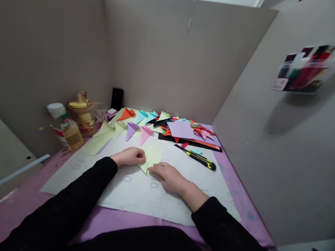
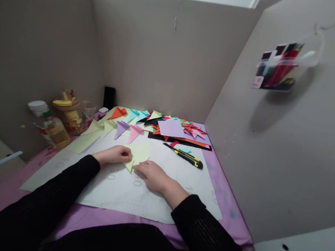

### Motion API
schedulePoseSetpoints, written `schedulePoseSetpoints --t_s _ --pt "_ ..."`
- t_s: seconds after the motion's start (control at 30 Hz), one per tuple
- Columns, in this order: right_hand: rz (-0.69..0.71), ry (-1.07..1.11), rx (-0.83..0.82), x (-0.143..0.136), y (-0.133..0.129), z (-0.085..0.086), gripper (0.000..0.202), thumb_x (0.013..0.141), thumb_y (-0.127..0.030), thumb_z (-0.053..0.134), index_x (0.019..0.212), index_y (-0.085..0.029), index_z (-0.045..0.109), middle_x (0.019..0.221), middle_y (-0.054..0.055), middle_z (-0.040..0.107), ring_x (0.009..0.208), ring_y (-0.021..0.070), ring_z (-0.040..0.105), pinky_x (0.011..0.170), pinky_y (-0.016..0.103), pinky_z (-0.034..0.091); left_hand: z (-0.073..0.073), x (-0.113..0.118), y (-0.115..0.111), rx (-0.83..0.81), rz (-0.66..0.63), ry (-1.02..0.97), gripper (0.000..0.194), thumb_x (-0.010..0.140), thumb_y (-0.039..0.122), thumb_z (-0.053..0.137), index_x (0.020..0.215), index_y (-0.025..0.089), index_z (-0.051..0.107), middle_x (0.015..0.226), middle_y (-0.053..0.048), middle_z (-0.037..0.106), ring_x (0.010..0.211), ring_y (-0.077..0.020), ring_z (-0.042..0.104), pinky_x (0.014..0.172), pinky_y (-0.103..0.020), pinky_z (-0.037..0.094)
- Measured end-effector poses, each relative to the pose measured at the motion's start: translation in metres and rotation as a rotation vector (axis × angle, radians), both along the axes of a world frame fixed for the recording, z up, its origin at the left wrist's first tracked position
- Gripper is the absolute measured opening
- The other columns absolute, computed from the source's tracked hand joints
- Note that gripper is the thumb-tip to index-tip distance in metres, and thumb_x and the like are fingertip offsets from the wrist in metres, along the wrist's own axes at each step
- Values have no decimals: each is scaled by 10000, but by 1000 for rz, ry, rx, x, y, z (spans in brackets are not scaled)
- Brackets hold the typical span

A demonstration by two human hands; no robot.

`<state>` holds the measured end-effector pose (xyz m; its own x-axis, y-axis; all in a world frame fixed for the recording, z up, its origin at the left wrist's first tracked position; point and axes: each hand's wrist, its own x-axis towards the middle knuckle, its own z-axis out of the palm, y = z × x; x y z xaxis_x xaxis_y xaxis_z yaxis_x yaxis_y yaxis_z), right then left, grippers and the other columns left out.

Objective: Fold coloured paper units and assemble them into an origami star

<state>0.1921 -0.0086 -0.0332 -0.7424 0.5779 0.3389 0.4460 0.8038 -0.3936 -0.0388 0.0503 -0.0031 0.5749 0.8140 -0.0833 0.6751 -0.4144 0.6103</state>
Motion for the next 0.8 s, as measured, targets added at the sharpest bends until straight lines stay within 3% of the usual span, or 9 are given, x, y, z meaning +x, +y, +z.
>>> schedulePoseSetpoints --t_s 0.1,0.33,0.8 --pt "6 -35 34 -1 -1 1 396 877 -97 465 1241 -209 569 1085 99 659 970 198 579 889 350 455 -1 2 -1 21 29 -1 256 734 392 540 731 154 633 700 -19 633 641 -154 528 579 -236 370" --pt "26 -60 89 -1 0 0 292 891 -155 511 1125 -234 667 1079 91 665 960 192 570 870 333 457 -3 5 -3 61 94 37 212 733 348 541 714 159 634 688 -18 639 624 -151 532 568 -237 361" --pt "27 -67 99 0 1 -4 234 881 -210 566 1058 -269 706 1095 92 657 967 198 552 854 341 468 -5 7 -2 106 112 115 176 734 306 518 725 173 633 706 -18 645 630 -152 531 567 -238 340"
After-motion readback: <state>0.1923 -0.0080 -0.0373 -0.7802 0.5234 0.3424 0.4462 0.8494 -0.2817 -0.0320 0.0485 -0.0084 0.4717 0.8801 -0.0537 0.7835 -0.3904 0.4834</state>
